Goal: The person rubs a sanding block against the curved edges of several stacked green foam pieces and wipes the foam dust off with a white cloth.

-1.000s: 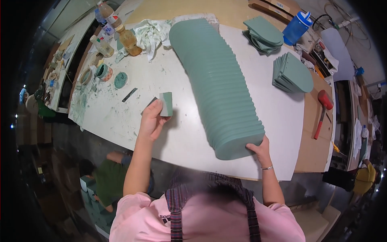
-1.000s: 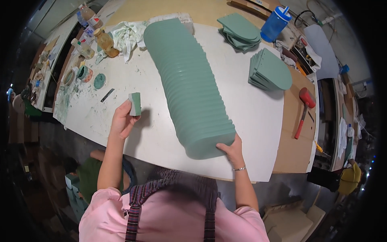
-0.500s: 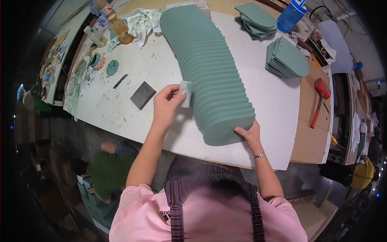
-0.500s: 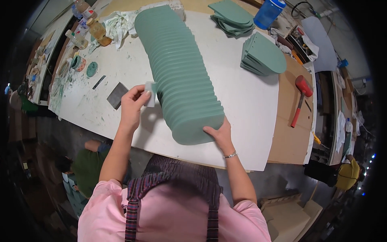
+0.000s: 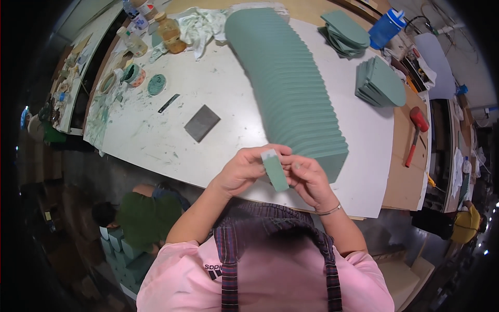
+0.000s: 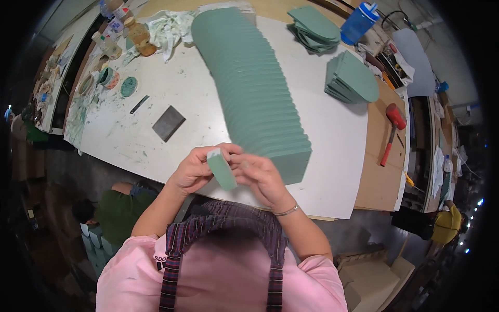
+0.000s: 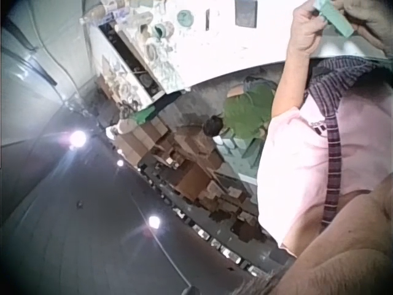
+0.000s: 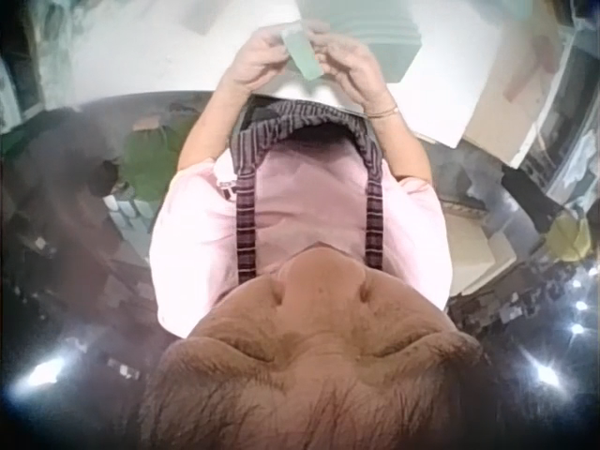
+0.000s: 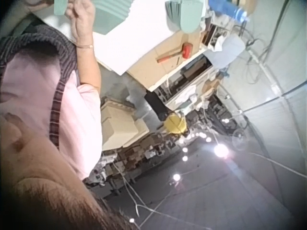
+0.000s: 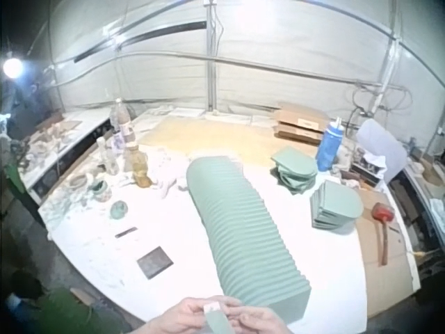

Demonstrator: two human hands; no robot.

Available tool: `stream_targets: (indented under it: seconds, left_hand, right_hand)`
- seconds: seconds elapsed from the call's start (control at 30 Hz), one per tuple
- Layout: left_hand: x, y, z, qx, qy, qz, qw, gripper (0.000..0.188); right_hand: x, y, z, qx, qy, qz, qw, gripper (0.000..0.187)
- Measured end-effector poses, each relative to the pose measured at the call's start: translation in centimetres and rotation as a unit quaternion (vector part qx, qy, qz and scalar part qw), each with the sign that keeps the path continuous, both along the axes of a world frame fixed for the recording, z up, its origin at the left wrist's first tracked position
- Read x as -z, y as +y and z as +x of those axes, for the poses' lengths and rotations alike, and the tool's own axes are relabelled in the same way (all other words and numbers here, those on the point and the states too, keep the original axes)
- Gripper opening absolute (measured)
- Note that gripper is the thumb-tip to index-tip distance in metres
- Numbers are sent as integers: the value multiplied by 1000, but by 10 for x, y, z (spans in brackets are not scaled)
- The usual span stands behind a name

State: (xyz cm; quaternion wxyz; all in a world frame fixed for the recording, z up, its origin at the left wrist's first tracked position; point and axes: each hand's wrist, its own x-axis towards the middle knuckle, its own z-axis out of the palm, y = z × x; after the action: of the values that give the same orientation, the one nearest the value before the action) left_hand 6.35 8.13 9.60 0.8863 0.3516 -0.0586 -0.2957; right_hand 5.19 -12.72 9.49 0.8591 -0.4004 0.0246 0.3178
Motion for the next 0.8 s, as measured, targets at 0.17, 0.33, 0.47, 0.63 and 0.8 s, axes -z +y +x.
stream_targets:
  seconds: [0.17,0.33,0.47,0.63,0.8]
  left_hand:
    - [18,73,1,-3,-30,19,999,34]
    - [10,188,29,-111,-34,207,971,37]
    - [25,318,82,-436,37,346,830,18]
    - [105,462,180,-585,-16,507,632,22]
    - [114,485,232,-526,58,588,611,26]
  right_hand:
    - [-7,82,14,-49,12,26,998,45]
    - [2,163,48,-96,47,12,994,37]
    - [11,228,89,-110,56,1,992,31]
    - [30,301,144,-113,73,-22,991,26]
    - [33,355,184,-116,47,-78,989,27]
